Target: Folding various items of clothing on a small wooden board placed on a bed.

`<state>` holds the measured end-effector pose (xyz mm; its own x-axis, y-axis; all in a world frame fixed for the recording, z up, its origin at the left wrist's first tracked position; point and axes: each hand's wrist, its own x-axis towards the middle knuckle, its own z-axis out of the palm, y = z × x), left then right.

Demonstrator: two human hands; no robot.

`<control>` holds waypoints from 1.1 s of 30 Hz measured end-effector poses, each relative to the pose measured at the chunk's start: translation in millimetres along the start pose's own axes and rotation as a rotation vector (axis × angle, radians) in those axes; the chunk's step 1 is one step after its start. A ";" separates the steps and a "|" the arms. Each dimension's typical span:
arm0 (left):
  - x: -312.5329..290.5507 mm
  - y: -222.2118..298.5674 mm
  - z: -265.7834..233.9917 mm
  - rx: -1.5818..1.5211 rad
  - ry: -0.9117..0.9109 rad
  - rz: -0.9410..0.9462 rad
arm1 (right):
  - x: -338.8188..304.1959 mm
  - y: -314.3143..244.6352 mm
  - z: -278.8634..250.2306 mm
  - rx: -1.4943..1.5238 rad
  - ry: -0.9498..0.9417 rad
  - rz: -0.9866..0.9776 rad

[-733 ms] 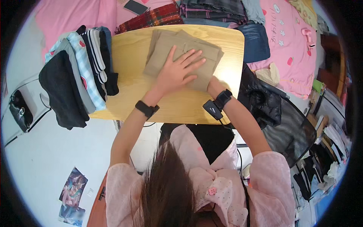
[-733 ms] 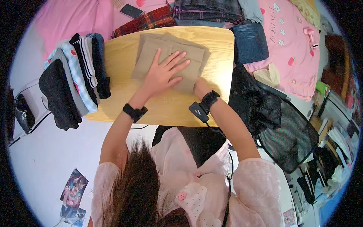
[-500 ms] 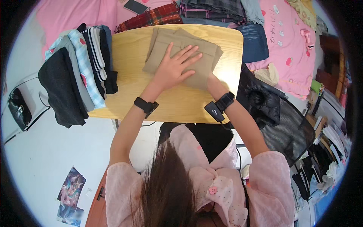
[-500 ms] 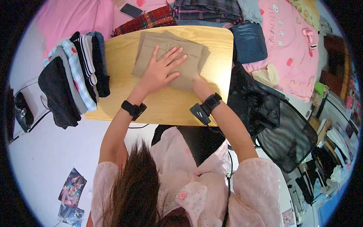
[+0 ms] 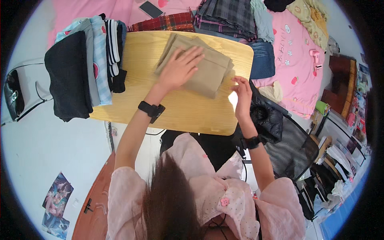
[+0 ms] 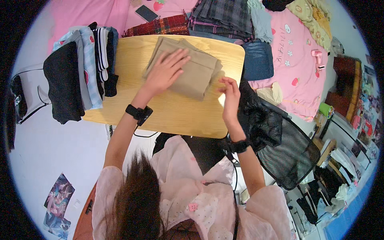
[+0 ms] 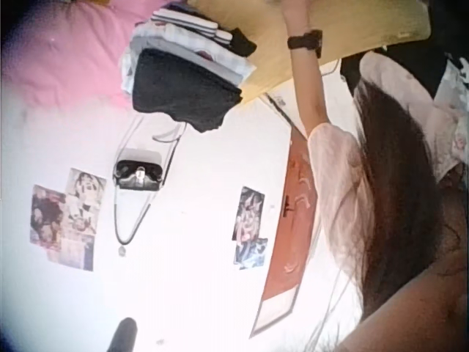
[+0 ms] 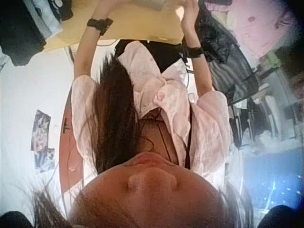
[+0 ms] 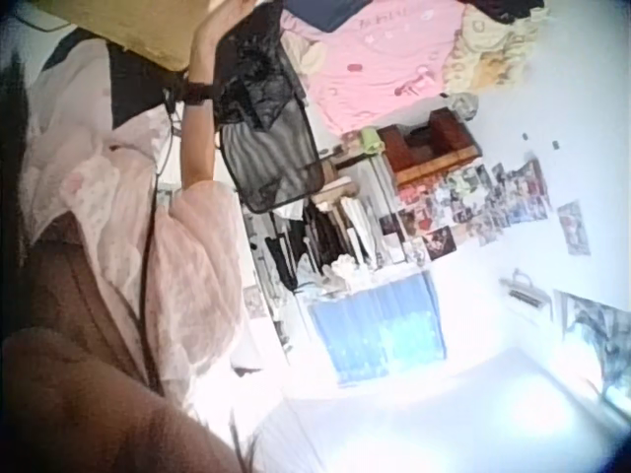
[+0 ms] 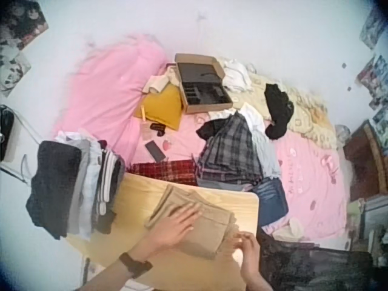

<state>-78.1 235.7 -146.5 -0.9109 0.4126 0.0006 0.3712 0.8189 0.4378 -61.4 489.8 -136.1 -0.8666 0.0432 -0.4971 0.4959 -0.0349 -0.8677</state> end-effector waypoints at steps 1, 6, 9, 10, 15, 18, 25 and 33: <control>-1.1 -0.1 1.5 0.000 0.005 0.000 | -0.3 -0.1 8.9 -0.189 0.015 -0.131; 0.0 -0.6 12.8 0.232 0.015 -0.028 | 20.5 -3.8 74.9 -0.935 -0.146 -0.829; 2.7 -1.1 17.0 0.262 0.035 -0.035 | 37.5 6.4 82.7 -1.180 -0.063 -0.840; 2.3 -3.3 18.0 0.259 0.032 -0.039 | 41.7 10.4 79.6 -1.240 -0.063 -0.827; -6.0 -31.5 27.3 0.372 0.208 -0.592 | 43.0 19.7 81.6 -1.324 -0.028 -0.807; -6.8 -35.1 34.8 0.256 0.267 -0.549 | 44.2 15.2 79.3 -1.318 -0.036 -0.829; -15.5 -12.4 -2.1 -0.314 0.260 -0.884 | 35.7 38.1 2.0 -0.349 0.078 -0.315; -37.6 -49.7 17.7 -0.989 -0.021 -0.898 | 19.5 23.1 22.9 -0.113 -0.203 0.229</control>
<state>-59.2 186.5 -184.2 -0.7629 -0.0997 -0.6388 -0.6452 0.1804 0.7424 -68.2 466.9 -165.6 -0.7195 -0.1536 -0.6773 0.6722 0.0912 -0.7347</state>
